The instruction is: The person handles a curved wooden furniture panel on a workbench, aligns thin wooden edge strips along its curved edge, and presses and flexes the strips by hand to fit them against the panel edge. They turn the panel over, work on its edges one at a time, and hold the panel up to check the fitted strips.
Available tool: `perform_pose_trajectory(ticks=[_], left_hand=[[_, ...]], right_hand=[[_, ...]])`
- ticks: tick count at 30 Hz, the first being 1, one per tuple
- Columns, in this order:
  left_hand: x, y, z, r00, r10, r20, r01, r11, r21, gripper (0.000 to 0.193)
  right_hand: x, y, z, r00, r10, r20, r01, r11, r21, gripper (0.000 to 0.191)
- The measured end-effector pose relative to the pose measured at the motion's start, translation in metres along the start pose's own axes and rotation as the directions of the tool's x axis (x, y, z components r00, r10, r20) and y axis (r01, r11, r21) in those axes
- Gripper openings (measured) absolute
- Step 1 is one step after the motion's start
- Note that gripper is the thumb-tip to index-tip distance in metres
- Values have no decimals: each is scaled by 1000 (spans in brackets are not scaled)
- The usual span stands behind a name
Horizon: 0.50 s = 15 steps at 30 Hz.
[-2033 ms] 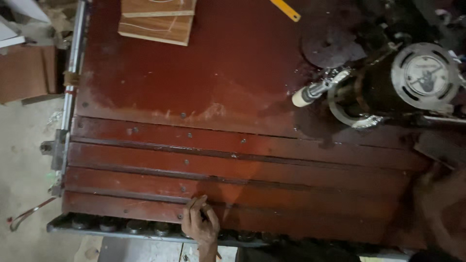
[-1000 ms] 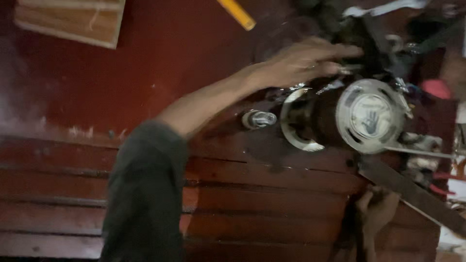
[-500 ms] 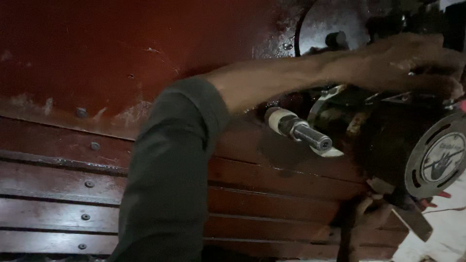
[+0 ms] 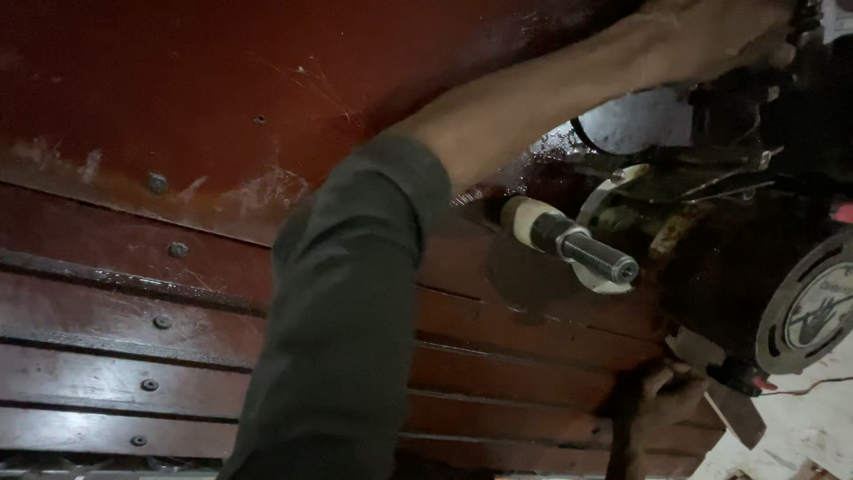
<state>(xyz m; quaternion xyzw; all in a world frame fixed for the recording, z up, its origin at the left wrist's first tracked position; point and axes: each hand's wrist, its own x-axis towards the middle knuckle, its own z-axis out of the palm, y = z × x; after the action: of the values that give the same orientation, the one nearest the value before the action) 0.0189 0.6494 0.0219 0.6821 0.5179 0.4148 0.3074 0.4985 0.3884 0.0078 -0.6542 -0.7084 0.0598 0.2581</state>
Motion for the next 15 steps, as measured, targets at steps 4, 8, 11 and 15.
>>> perform_pose_trajectory(ticks=[4,8,11,15], left_hand=[[1,0,4,984,109,-140,-128,983,-135,24],[10,-10,15,988,137,-77,-149,970,-191,26],[8,-14,20,988,150,-42,-155,968,-200,28],[0,-6,14,990,138,-3,-137,977,-166,31]], right_hand=[[-2,-2,-1,1000,-7,17,7,1000,2,11],[-3,-2,-3,1000,-4,22,4,1000,-8,10],[-2,-5,-3,999,-7,32,7,1000,-16,10],[-2,-14,1,999,-22,38,23,1000,-20,9]])
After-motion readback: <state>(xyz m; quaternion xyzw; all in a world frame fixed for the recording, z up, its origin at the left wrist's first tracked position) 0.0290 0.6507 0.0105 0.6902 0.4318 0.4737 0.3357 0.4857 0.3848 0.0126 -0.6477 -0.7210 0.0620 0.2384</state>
